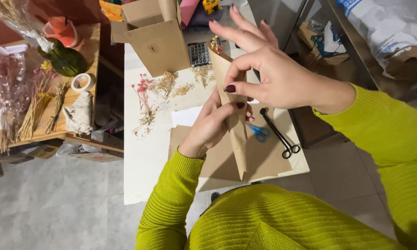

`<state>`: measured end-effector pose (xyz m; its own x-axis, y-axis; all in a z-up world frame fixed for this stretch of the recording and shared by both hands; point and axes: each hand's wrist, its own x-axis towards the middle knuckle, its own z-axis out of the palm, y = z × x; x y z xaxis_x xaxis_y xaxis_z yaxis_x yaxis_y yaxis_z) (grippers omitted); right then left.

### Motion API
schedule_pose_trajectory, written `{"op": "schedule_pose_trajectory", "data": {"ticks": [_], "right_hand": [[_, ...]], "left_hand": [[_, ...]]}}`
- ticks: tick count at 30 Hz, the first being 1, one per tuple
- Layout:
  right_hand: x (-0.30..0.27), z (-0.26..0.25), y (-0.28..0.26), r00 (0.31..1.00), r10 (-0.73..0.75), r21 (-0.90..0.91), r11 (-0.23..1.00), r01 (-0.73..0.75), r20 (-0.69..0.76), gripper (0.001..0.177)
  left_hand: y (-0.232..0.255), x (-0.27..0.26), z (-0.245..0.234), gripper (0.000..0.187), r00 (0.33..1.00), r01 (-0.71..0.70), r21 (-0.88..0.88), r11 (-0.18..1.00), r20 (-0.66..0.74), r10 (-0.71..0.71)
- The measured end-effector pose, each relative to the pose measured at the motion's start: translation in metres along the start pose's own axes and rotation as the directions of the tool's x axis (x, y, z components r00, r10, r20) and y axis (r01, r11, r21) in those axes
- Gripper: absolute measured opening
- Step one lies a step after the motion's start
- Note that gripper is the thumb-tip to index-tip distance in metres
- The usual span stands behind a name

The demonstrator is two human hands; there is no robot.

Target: Wrapping small bouquets of dried flowers in brown paper and assembling individual floral decorations using tape and sticks.

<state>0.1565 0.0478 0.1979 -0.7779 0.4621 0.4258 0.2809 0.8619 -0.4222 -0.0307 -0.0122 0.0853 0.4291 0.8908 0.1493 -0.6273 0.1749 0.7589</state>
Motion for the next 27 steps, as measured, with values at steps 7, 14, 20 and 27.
{"op": "schedule_pose_trajectory", "data": {"ticks": [7, 14, 20, 27], "right_hand": [[0.002, -0.006, -0.013, 0.999, -0.041, -0.078, 0.996, 0.040, -0.012, 0.005], [0.003, -0.005, -0.010, 0.998, -0.058, -0.212, 0.976, 0.055, -0.009, 0.032], [0.006, 0.007, -0.008, 0.994, -0.047, -0.252, 0.967, 0.021, -0.100, 0.088], [0.006, 0.024, -0.014, 0.940, -0.023, -0.421, 0.898, -0.131, -0.342, 0.096]], "left_hand": [[0.001, -0.001, 0.004, 0.052, 0.999, 0.035, -0.013, 0.999, -0.020, -0.035], [-0.007, -0.001, 0.009, 0.064, 0.997, -0.023, 0.321, 0.947, -0.060, 0.044], [-0.022, 0.002, 0.008, 0.070, 0.976, -0.175, 0.538, 0.825, -0.018, 0.219], [-0.031, 0.005, 0.009, 0.072, 0.900, -0.304, 0.769, 0.563, 0.039, 0.434]]}}
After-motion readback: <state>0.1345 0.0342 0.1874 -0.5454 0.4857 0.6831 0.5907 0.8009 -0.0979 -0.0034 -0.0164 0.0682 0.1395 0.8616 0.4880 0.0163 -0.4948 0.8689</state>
